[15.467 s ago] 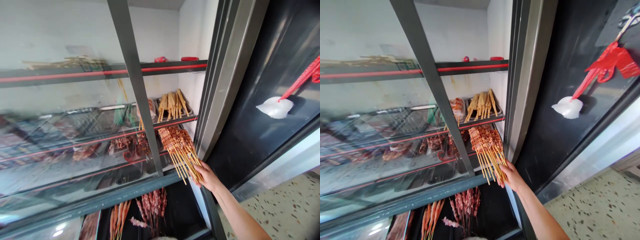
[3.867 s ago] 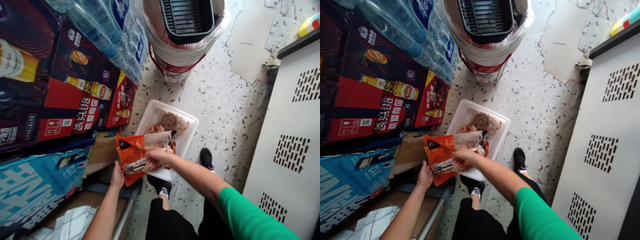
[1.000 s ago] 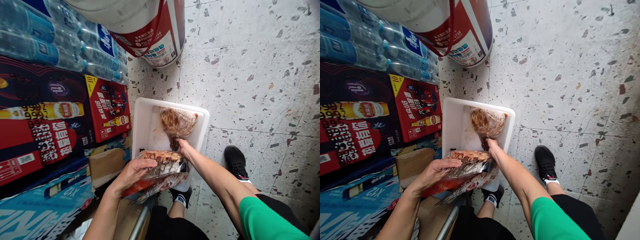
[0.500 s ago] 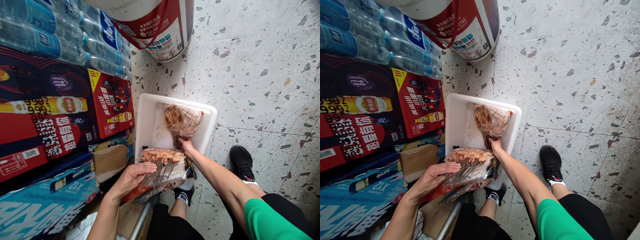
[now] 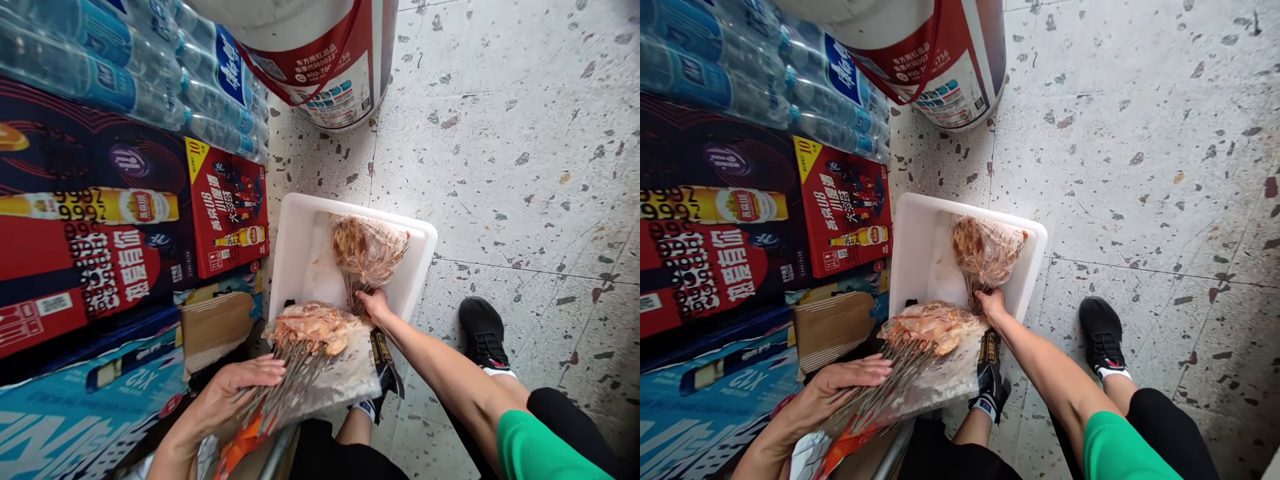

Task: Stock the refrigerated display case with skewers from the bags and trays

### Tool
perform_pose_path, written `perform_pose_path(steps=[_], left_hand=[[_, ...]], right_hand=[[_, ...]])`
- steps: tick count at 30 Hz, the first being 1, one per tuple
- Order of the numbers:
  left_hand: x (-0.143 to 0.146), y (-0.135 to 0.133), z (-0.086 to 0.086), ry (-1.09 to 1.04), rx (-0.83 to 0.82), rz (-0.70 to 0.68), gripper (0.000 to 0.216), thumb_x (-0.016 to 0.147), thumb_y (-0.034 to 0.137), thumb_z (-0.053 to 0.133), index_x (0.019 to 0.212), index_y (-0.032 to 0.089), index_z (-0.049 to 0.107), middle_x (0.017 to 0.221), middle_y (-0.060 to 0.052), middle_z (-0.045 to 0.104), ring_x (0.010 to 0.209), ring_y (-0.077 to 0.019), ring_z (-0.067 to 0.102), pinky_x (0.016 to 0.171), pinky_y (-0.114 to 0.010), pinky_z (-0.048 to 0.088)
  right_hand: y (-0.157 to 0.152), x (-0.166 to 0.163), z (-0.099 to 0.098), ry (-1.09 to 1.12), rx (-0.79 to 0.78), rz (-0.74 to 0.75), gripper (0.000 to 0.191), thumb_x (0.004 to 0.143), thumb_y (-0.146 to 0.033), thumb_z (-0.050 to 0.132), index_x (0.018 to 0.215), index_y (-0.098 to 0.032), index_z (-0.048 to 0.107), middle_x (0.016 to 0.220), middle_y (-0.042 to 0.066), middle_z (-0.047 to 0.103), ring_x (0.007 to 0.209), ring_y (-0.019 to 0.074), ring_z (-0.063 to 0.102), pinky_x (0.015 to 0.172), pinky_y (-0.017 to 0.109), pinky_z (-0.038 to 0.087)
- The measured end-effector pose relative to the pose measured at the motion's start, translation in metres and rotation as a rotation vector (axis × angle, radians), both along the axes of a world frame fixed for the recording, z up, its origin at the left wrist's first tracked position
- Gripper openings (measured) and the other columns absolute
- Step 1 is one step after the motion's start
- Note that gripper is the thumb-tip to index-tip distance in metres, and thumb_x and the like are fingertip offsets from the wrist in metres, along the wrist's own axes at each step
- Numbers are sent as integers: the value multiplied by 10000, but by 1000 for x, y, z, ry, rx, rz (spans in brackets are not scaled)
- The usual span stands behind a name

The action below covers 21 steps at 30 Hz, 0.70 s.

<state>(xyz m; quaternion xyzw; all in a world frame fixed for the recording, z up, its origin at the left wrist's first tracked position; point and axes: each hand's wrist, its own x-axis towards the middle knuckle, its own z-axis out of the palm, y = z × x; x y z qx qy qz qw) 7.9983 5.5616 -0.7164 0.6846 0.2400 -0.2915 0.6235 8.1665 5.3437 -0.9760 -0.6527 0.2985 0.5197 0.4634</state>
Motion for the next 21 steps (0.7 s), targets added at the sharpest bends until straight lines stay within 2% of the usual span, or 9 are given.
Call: perform_pose_path(steps=[3, 7, 11, 16, 21], left_hand=[[-12, 11, -2, 3, -6, 63, 359, 943, 571, 555, 1102, 335, 775, 1094, -102, 756, 1102, -280, 704, 1085, -514, 489], [-7, 18, -8, 57, -30, 138, 332, 903, 587, 613, 1035, 341, 794, 1029, -100, 770, 1051, -289, 724, 1049, -506, 522], [-1, -4, -10, 45, -116, 89, 330, 951, 535, 568, 1035, 313, 797, 1034, -113, 769, 1086, -276, 712, 1057, -477, 523], [-23, -40, -2, -55, 41, 122, 267, 992, 348, 534, 1099, 317, 778, 1088, -91, 761, 1081, -248, 714, 1027, -442, 556], [-38, -58, 12, -151, 92, 72, 324, 978, 222, 543, 1205, 362, 727, 1122, -52, 753, 1098, -222, 704, 1023, -374, 558]], right_hand=[[-9, -15, 5, -18, 30, 4, 316, 609, -204, 750, 912, -141, 687, 1059, 127, 761, 997, 258, 715, 923, 378, 563], [-16, -26, -2, 4, 77, 26, 346, 586, -211, 753, 918, -134, 690, 1056, 121, 762, 1001, 265, 710, 948, 395, 549], [-11, -25, -16, 37, 39, -4, 377, 616, -226, 754, 970, -136, 659, 1047, 107, 753, 960, 234, 707, 894, 374, 565], [-3, -26, -24, 96, 53, -14, 402, 671, -307, 764, 1013, -144, 630, 925, 96, 748, 812, 228, 710, 735, 369, 593], [-2, -32, -28, 71, 87, -59, 446, 624, -355, 790, 984, -142, 637, 983, 109, 745, 881, 242, 705, 782, 368, 590]])
